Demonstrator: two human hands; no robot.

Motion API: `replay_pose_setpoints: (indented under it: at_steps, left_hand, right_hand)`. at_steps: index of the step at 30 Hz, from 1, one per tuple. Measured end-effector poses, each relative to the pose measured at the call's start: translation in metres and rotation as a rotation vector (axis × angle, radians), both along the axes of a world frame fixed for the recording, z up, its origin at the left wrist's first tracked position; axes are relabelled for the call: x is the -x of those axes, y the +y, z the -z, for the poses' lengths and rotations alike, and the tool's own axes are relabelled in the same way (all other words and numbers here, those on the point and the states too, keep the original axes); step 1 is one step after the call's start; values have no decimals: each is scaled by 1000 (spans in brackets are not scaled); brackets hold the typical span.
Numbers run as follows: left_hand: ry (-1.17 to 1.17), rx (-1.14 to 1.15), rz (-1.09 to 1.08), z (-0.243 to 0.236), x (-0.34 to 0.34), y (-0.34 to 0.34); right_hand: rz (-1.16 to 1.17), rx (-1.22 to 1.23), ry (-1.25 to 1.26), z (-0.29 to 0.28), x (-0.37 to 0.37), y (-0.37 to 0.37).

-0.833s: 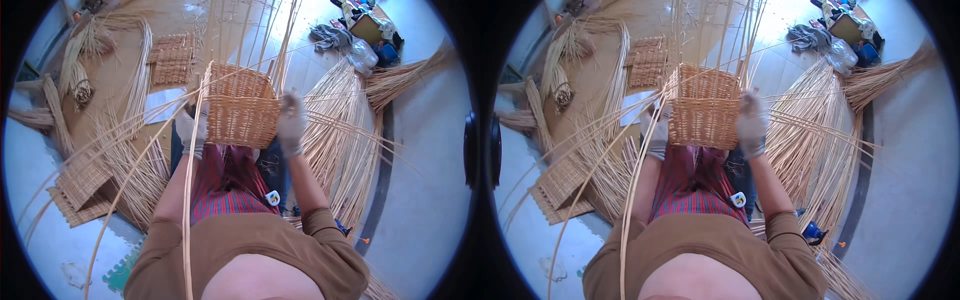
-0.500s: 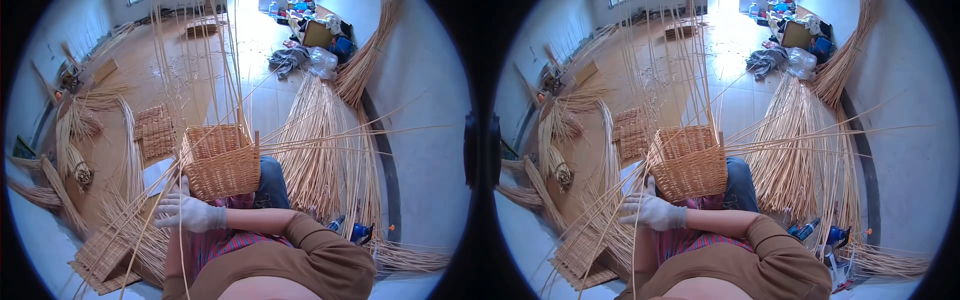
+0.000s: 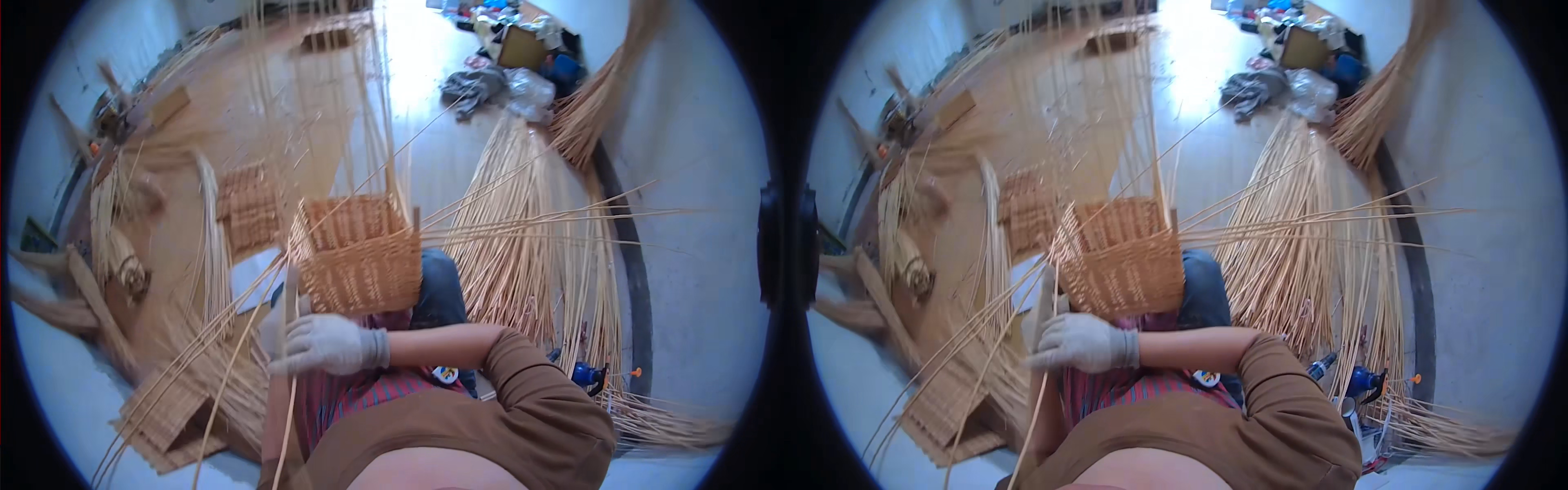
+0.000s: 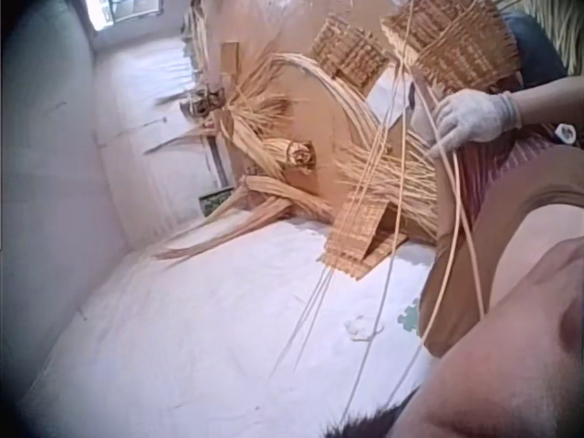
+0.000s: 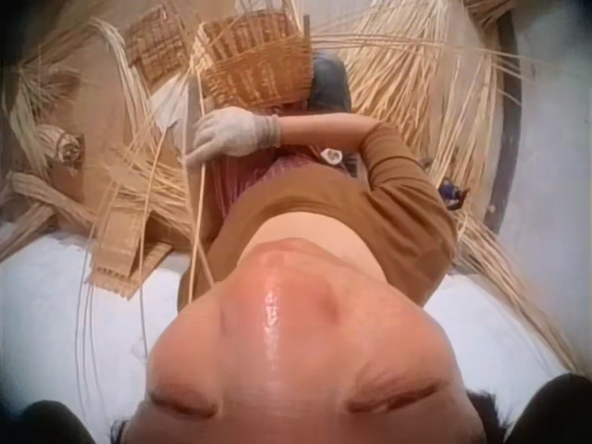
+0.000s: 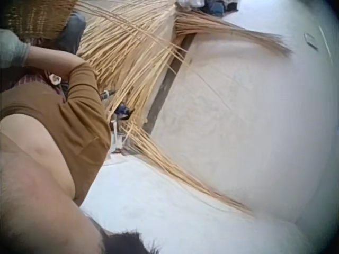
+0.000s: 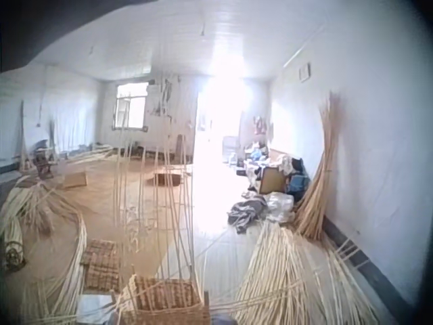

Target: The person is weaving a wicker basket using long thin strips of material.

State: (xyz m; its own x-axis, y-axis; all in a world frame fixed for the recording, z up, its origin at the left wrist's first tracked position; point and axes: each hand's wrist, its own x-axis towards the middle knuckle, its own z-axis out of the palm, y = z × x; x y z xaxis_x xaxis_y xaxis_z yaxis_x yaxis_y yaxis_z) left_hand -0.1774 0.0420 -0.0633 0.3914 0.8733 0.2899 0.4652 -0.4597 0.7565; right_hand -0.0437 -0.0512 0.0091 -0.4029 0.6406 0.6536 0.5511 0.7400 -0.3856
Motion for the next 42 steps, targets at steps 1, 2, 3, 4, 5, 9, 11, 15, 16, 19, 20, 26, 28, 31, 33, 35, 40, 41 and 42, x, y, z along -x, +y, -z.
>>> replay_pose_setpoints:
  at_steps: [1, 2, 3, 4, 5, 9, 11, 15, 16, 19, 20, 26, 28, 31, 33, 35, 40, 41, 42]
  left_hand:
    - [28, -12, -17, -2, 2, -1]
    - [60, -19, -36, -5, 4, 0]
    - [103, -49, -56, -8, 4, 0]
    - [147, -100, -72, -12, 5, 1]
    - [199, -190, -89, -15, 4, 1]
    - [93, -164, -118, -20, 2, -7]
    - [16, -107, -90, -19, -2, -17]
    - [2, -512, 153, -14, -31, -19]
    - [44, -477, 165, -14, -41, -14]
    - [32, -40, 263, -11, -78, 17]
    - [-6, 252, 328, -11, -93, 35]
    - [-147, 207, 339, 9, -119, 47]
    - [-118, 336, 325, 12, -116, 46]
    - [-218, 192, 404, 12, -110, 49]
    - [-95, 562, 400, 9, -110, 54]
    - [-225, 830, 444, 5, -113, 58]
    - [32, 345, 252, -14, -126, 47]
    - [1, 371, 230, -19, -125, 42]
    - [-11, 405, 218, -24, -123, 36]
  right_hand:
    - [-26, 135, -126, -7, 0, 2]
    - [17, 177, -132, -15, 2, 8]
    - [98, 303, -261, -23, -1, 11]
    - [180, 200, -139, -32, -4, 19]
    - [269, 4, 31, -38, -9, 24]
    - [291, -130, 971, -29, -74, 33]
    - [457, -76, 1250, 6, -108, 19]
    - [745, 47, 1426, 97, -138, -3]
    - [722, 64, 1451, 109, -140, -9]
    - [708, 80, 1446, 99, -134, -10]
    - [759, 115, 1402, 81, -131, -5]
    - [940, -138, 261, -39, -121, 84]
    - [893, 11, 491, -31, -125, 93]
    - [660, -15, 808, 29, -135, 46]
    - [741, -26, 937, 70, -139, 1]
    - [711, 31, 1053, 90, -137, -27]
    - [603, 140, 954, 68, -117, -30]
    - [475, 120, 819, 60, -117, -30]
    - [421, 156, 1025, 53, -123, -31]
